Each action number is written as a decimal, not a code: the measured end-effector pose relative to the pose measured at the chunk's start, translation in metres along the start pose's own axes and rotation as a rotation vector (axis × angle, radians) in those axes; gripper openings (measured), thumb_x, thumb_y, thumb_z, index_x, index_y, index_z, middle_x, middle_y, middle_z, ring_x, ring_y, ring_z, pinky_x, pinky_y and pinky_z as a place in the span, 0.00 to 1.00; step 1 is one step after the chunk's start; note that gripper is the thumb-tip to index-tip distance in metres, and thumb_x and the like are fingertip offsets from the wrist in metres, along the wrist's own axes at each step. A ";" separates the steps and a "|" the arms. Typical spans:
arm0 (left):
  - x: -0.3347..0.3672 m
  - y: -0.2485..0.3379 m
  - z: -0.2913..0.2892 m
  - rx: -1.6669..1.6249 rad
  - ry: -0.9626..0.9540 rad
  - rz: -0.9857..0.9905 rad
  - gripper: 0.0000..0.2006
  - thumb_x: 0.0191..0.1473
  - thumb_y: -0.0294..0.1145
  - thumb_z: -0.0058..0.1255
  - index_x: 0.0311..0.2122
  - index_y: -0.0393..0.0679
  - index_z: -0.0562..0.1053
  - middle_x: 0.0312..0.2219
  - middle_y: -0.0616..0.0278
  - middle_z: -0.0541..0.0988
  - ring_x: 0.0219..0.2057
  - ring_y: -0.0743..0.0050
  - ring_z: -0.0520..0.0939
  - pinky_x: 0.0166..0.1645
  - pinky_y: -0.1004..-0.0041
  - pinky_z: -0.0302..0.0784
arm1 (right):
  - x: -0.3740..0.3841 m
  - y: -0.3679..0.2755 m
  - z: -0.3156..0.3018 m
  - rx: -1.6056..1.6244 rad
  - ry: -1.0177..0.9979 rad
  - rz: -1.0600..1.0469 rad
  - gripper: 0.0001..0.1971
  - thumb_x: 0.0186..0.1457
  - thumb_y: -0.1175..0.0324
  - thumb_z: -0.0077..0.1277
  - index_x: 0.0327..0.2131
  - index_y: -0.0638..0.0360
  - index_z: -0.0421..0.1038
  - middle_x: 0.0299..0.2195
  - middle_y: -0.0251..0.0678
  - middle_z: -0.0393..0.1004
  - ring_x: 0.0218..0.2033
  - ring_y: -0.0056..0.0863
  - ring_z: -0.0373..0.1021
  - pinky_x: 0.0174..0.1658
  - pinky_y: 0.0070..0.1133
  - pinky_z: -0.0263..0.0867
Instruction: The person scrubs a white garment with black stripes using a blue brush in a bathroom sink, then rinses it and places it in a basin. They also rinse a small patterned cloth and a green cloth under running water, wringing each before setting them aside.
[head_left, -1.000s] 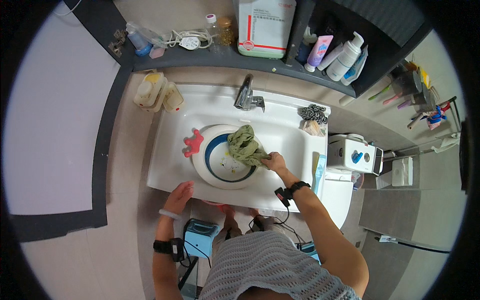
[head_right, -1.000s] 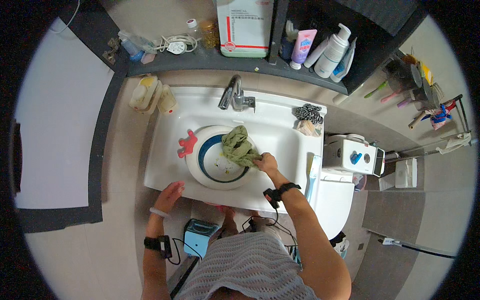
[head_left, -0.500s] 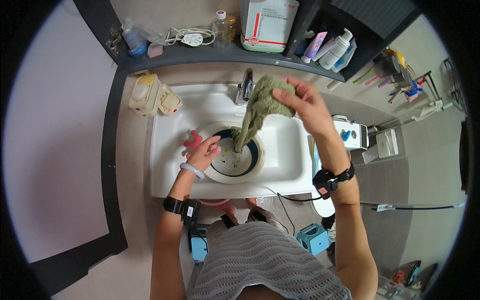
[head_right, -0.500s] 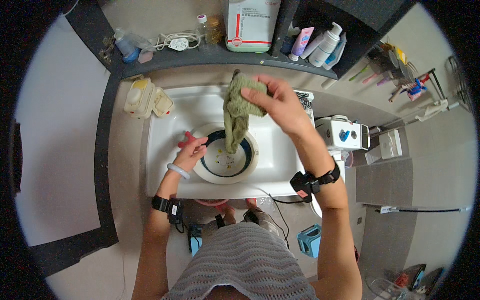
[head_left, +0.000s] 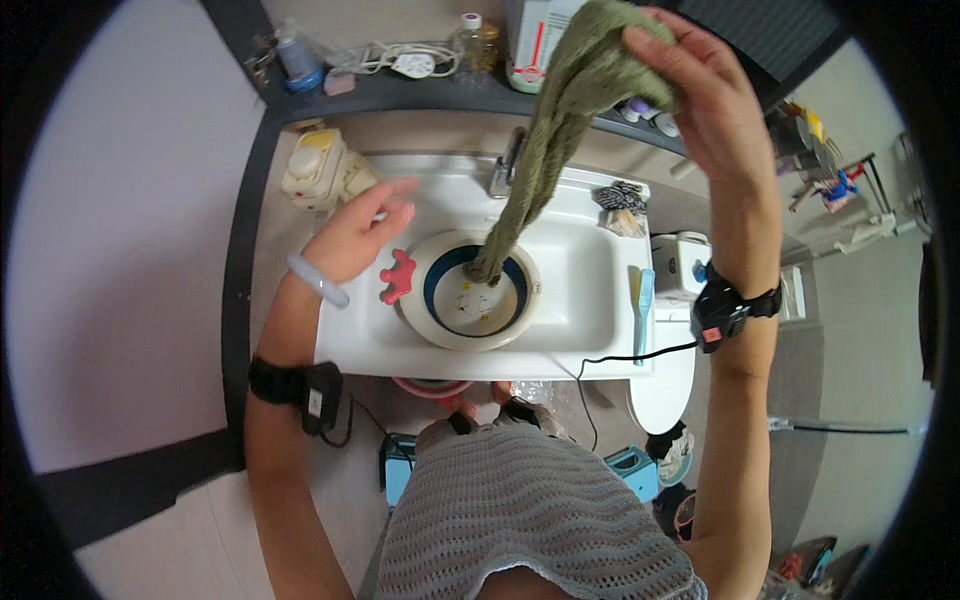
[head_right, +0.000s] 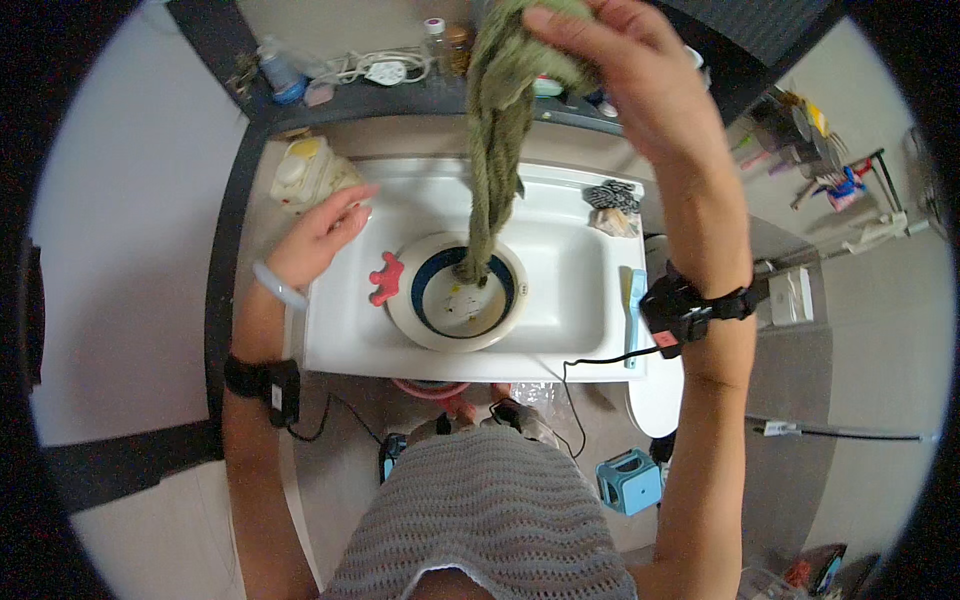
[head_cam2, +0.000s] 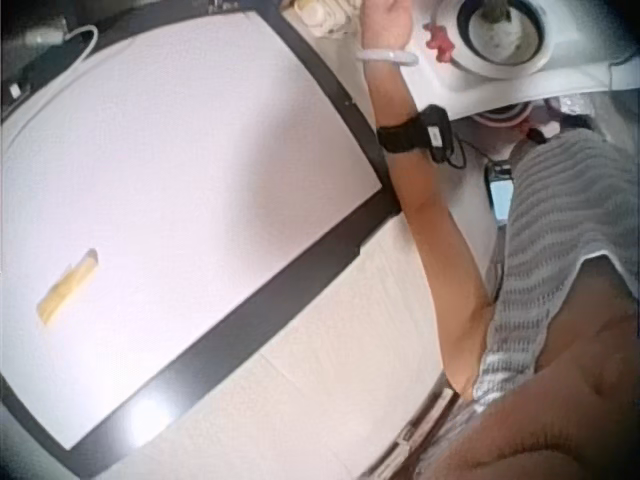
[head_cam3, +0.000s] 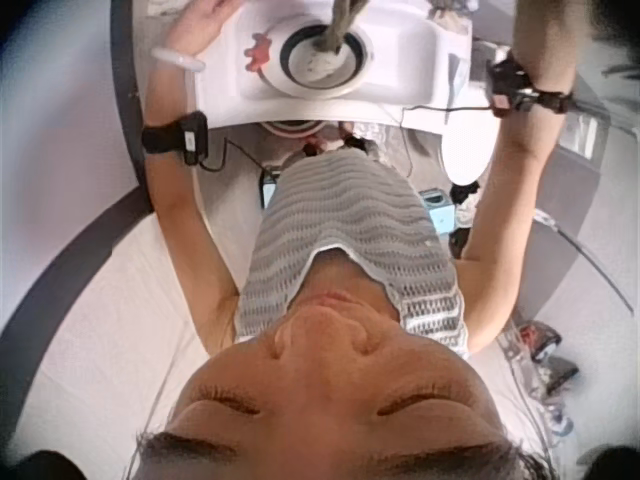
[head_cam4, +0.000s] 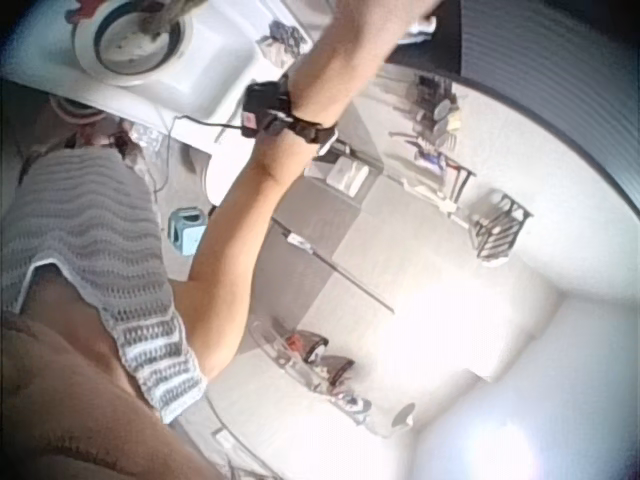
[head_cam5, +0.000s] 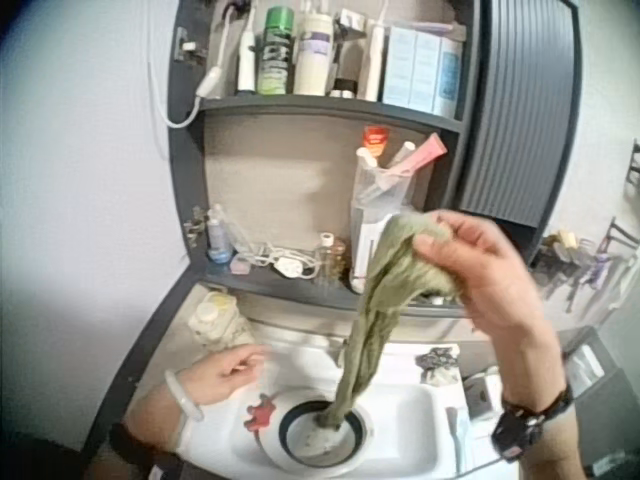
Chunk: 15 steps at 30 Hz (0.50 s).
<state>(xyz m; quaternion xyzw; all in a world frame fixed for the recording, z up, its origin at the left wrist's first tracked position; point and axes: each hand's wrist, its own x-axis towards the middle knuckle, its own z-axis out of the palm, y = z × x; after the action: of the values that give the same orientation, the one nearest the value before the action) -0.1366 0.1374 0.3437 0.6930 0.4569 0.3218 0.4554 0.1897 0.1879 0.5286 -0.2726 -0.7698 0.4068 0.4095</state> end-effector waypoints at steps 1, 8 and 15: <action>-0.003 0.006 -0.010 0.049 0.035 0.010 0.21 0.63 0.41 0.43 0.58 0.45 0.64 0.48 0.57 0.73 0.44 0.76 0.73 0.49 0.75 0.70 | 0.005 -0.010 -0.002 0.086 0.086 -0.017 0.13 0.60 0.66 0.49 0.44 0.65 0.71 0.35 0.33 0.76 0.34 0.16 0.72 0.41 0.14 0.68; -0.010 0.028 -0.022 -0.377 0.132 -0.056 0.24 0.65 0.45 0.39 0.58 0.39 0.64 0.54 0.57 0.70 0.52 0.69 0.73 0.55 0.70 0.68 | 0.003 -0.023 -0.002 0.298 -0.075 -0.132 0.15 0.60 0.66 0.50 0.47 0.64 0.71 0.43 0.35 0.76 0.43 0.21 0.73 0.50 0.18 0.66; 0.005 0.020 0.005 -0.454 0.080 -0.208 0.23 0.65 0.46 0.38 0.58 0.42 0.64 0.54 0.59 0.71 0.54 0.71 0.72 0.56 0.70 0.67 | -0.089 0.150 0.063 -0.034 -0.270 0.557 0.15 0.50 0.67 0.60 0.42 0.58 0.73 0.29 0.26 0.75 0.25 0.15 0.67 0.31 0.16 0.65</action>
<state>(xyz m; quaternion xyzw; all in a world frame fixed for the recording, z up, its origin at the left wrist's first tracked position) -0.1232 0.1366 0.3605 0.5088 0.4597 0.3947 0.6115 0.1952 0.1735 0.3440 -0.4233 -0.7196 0.5230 0.1719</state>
